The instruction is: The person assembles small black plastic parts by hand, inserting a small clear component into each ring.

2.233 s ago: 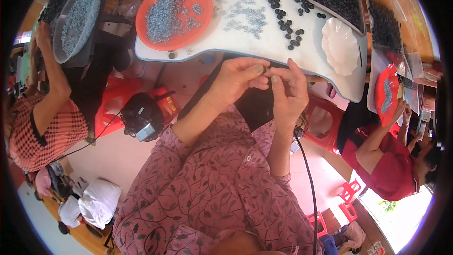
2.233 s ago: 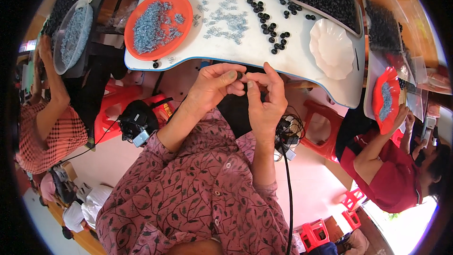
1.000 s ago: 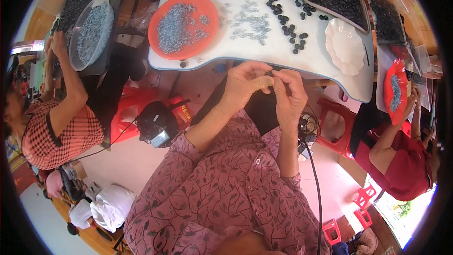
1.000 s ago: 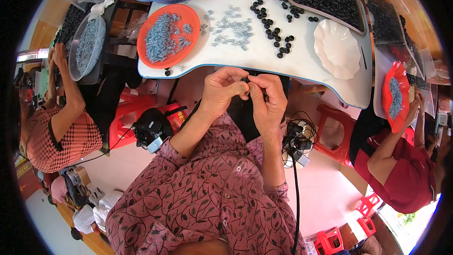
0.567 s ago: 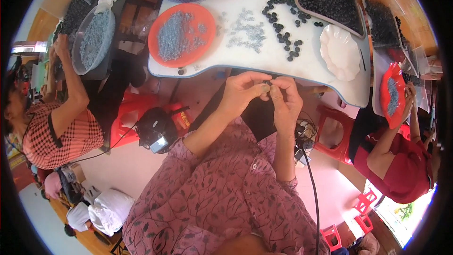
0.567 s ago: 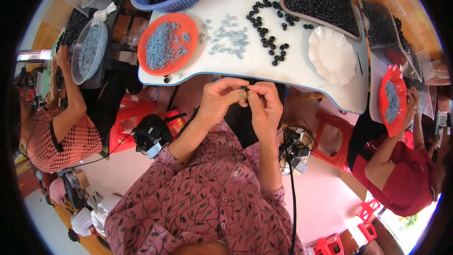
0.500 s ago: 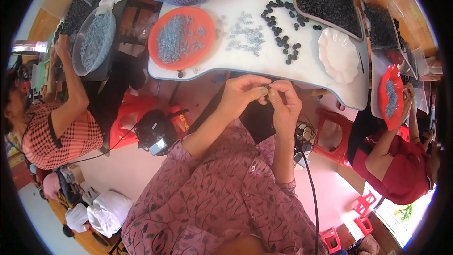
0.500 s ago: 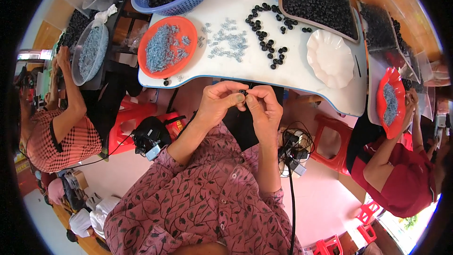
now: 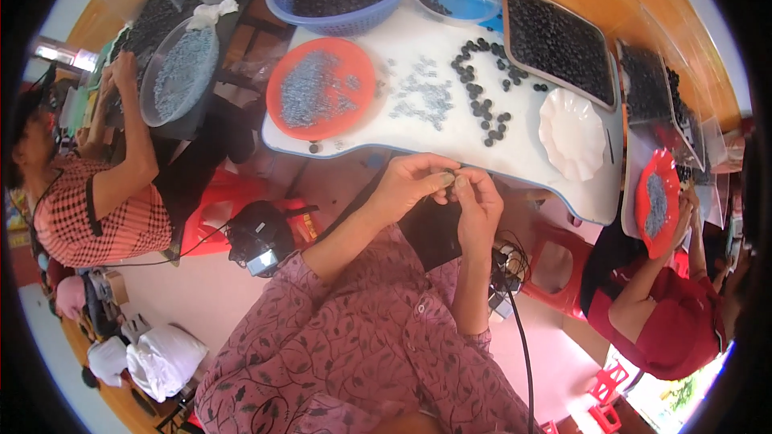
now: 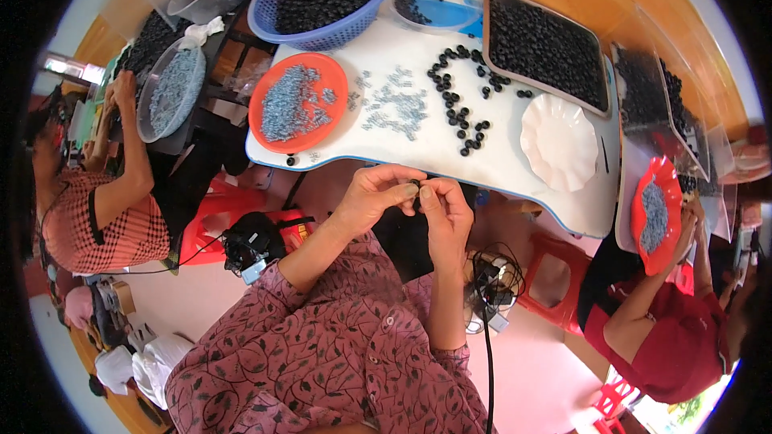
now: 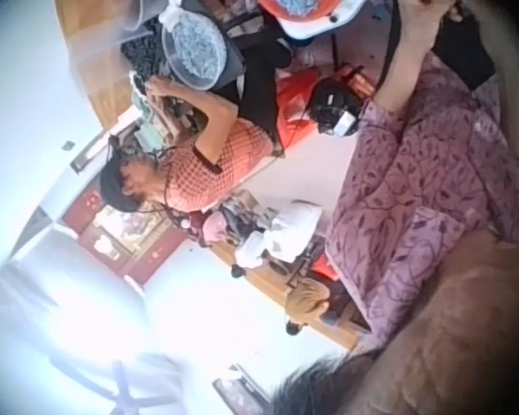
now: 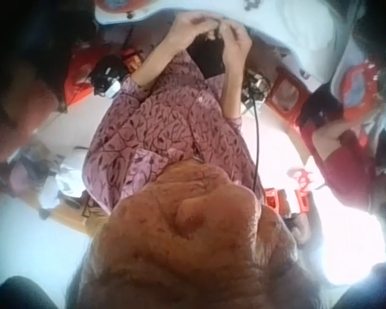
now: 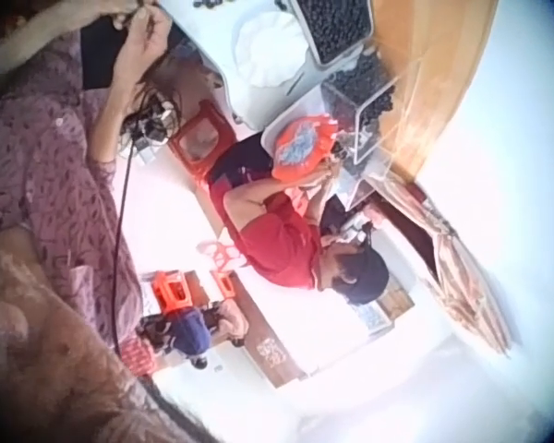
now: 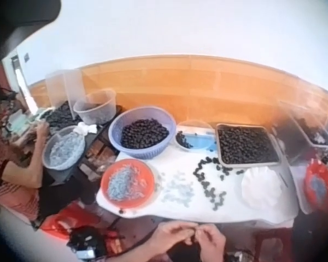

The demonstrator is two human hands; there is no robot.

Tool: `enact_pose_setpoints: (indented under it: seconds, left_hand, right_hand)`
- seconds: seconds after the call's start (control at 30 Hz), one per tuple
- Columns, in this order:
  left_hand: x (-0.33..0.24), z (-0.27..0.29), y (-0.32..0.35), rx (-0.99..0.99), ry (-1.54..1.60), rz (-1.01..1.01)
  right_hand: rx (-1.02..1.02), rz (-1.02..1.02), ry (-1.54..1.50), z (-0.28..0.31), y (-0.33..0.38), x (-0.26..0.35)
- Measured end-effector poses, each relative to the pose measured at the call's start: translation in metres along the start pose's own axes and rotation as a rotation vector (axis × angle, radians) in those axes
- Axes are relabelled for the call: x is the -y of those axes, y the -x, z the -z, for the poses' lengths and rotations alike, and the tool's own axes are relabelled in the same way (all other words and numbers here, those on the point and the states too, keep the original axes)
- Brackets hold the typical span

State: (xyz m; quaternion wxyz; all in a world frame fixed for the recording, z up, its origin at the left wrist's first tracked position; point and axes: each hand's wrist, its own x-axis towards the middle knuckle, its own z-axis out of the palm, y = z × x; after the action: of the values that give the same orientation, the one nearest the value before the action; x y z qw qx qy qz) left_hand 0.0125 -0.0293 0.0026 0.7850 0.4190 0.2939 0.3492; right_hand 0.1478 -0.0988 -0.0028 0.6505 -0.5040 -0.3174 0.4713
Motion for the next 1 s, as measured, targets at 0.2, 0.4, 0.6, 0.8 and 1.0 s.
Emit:
enact_pose_setpoints:
  seconds: [0.2,0.4,0.6,0.8,1.0]
  left_hand:
    - [-0.045,0.018,-0.027,-0.192,-0.241,-0.145]
    - [-0.139,0.042,-0.077,-0.55,-0.732,-0.449]
    - [-0.157,0.082,-0.128,-0.683,-1.294,-0.711]
    - [-0.099,0.019,-0.139,-0.314,-1.639,-1.026]
    - [-0.026,-0.034,-0.176,0.04,-1.433,-0.971]
  right_hand:
    - [-0.026,0.019,0.211,-0.004,0.0,0.005]
    - [-0.136,0.003,0.2,0.004,-0.002,-0.007]
    - [-0.19,0.021,0.199,0.014,-0.006,-0.007]
    - [-0.246,0.039,0.25,0.023,-0.014,-0.006]
    - [-0.25,0.085,0.286,0.03,-0.021,-0.006]
